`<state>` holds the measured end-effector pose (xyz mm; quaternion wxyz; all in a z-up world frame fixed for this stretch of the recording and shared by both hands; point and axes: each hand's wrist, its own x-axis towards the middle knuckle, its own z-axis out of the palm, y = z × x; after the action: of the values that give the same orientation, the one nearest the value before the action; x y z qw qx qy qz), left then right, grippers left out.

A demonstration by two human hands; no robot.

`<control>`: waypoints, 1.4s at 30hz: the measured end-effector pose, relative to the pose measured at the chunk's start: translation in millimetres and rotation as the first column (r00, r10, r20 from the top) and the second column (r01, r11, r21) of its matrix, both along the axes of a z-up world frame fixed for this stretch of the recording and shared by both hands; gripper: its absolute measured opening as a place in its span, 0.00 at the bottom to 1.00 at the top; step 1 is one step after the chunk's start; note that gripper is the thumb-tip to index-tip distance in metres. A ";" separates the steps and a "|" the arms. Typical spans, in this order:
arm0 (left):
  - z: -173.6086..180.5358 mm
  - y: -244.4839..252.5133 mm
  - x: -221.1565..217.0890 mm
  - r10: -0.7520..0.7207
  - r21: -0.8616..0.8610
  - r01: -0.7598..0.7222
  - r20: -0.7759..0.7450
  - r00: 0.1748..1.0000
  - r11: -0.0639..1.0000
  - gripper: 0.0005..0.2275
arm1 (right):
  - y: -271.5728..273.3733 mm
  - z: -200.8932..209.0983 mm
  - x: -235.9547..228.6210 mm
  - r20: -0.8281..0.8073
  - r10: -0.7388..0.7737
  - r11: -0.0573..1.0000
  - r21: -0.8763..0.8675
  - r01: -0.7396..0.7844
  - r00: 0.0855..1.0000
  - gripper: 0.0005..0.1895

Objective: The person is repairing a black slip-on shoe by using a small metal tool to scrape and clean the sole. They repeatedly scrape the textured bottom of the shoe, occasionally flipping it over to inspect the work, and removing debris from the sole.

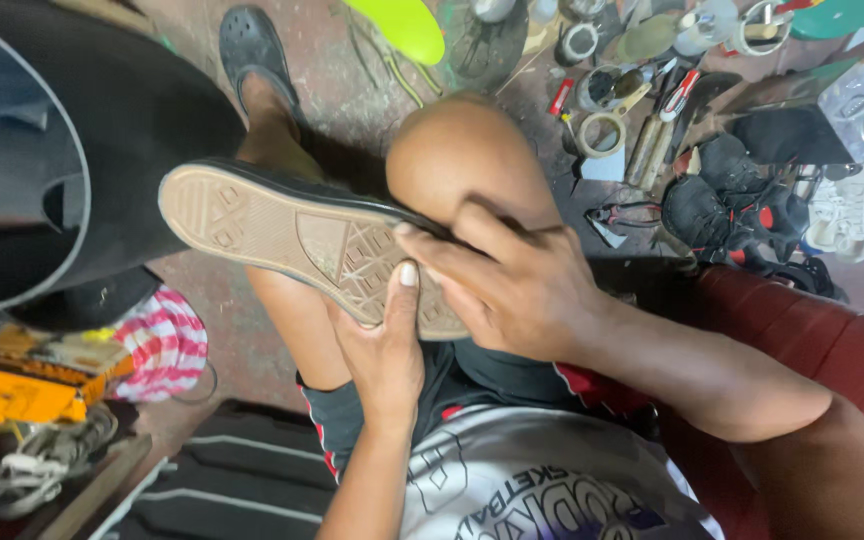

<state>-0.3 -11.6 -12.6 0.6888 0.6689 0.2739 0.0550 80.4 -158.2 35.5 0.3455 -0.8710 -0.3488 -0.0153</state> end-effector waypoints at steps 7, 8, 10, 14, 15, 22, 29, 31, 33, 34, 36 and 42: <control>4.0 -3.4 -0.1 0.146 -0.382 -0.071 0.170 0.974 0.921 0.24 | -33.9 5.7 -11.2 -0.219 -0.149 0.957 0.213 0.197 0.964 0.17; 5.7 -2.2 -1.9 0.181 -0.389 -0.105 0.164 0.970 0.915 0.24 | -39.4 7.2 -20.8 -0.267 -0.195 0.960 0.144 0.240 0.944 0.18; 6.4 -0.7 3.0 0.236 -0.406 -0.150 0.172 0.956 0.902 0.23 | -45.9 6.5 -36.8 -0.333 -0.303 0.946 0.005 0.323 0.893 0.20; 3.9 -1.2 17.1 0.236 -0.353 -0.159 0.186 0.954 0.922 0.21 | -44.5 -3.8 -61.0 -0.282 -0.276 0.949 0.072 0.307 0.919 0.19; 2.7 -2.1 19.2 0.240 -0.343 -0.165 0.191 0.952 0.925 0.21 | -43.4 -7.6 -62.8 -0.270 -0.272 0.952 0.066 0.300 0.923 0.20; 1.1 -5.3 20.5 0.225 -0.309 -0.157 0.201 0.953 0.938 0.21 | -36.4 -19.2 -63.9 -0.212 -0.263 0.945 0.138 0.295 0.941 0.20; -1.0 -6.4 20.3 0.219 -0.320 -0.153 0.182 0.959 0.935 0.20 | -39.9 -17.8 -62.9 -0.211 -0.268 0.958 0.044 0.283 0.940 0.21; -2.0 -5.7 19.4 0.223 -0.320 -0.162 0.164 0.961 0.934 0.20 | -38.2 -17.6 -63.1 -0.200 -0.266 0.955 0.080 0.286 0.943 0.21; -3.5 -4.1 19.1 0.218 -0.331 -0.156 0.160 0.963 0.931 0.20 | -37.0 -16.8 -62.5 -0.208 -0.272 0.951 0.089 0.295 0.940 0.21; -4.0 -3.3 17.5 0.213 -0.337 -0.152 0.152 0.965 0.929 0.20 | -36.4 -15.8 -63.6 -0.216 -0.278 0.949 0.091 0.303 0.936 0.21; -6.7 -1.0 17.4 0.201 -0.345 -0.139 0.151 0.968 0.928 0.21 | -33.5 -15.1 -64.2 -0.192 -0.289 0.947 0.086 0.309 0.938 0.21; -10.8 4.9 17.5 0.160 -0.296 -0.120 0.115 0.980 0.948 0.21 | -25.2 -15.3 -56.3 -0.127 -0.302 0.949 0.057 0.311 0.945 0.22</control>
<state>17.2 -6.7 -23.4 0.7904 0.5351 0.2775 0.1095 24.1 -183.4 20.1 0.3917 -0.9003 -0.1874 -0.0312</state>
